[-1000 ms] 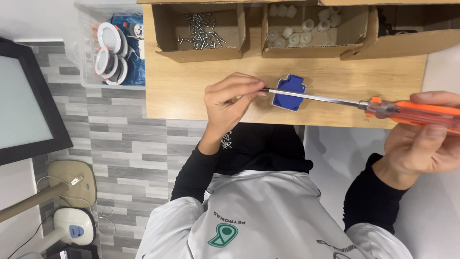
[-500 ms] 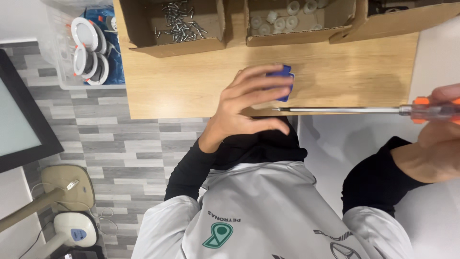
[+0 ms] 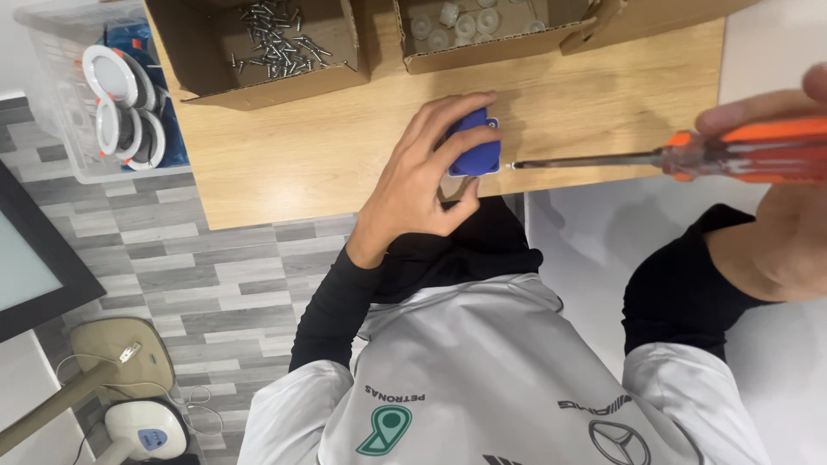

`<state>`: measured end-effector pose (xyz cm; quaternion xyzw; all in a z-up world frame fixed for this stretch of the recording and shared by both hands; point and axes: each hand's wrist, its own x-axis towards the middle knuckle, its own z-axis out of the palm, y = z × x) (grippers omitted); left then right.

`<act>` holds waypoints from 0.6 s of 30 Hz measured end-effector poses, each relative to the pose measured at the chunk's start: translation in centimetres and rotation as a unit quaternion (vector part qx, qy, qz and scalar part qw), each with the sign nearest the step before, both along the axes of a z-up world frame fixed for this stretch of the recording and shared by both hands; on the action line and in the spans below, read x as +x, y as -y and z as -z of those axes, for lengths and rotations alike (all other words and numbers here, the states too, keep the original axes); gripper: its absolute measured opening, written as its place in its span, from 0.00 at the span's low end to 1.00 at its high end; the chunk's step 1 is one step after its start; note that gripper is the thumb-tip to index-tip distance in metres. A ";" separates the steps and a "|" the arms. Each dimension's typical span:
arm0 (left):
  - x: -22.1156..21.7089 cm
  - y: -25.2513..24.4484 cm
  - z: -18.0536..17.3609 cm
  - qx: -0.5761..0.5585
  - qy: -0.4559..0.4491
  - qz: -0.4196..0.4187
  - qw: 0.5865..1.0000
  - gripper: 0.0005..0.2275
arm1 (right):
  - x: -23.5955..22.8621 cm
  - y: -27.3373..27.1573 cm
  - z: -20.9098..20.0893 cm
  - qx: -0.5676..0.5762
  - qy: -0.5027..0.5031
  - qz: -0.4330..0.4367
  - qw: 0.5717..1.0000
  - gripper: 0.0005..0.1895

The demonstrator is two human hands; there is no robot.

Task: The person assembles a blue electrical socket by inserting a black rubber grommet and a white plastic backplate. They then use an orange screwdriver to tighten screws into the socket, securing the components together.

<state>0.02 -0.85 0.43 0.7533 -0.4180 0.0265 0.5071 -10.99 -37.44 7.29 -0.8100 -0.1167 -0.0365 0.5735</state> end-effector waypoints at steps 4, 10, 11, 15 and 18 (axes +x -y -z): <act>-0.1 -0.1 0.4 -0.002 0.000 0.002 1.000 0.24 | 1.6 -2.6 -2.4 -0.033 0.008 -0.002 0.999 0.39; 0.0 -0.1 -0.1 0.011 -0.018 0.006 1.000 0.22 | 2.4 -4.0 -3.0 0.017 -0.016 -0.024 0.999 0.38; 0.0 -0.1 -0.1 0.012 -0.019 0.005 1.000 0.21 | 2.5 -4.4 -3.4 0.016 -0.013 -0.030 0.999 0.42; 0.0 -0.1 0.0 0.008 -0.018 0.005 1.000 0.21 | 3.3 -3.9 -5.4 0.016 -0.041 -0.122 0.992 0.38; 0.2 -0.1 0.1 0.013 -0.013 0.007 1.000 0.20 | 3.1 -4.3 -4.3 0.010 0.007 -0.077 0.997 0.38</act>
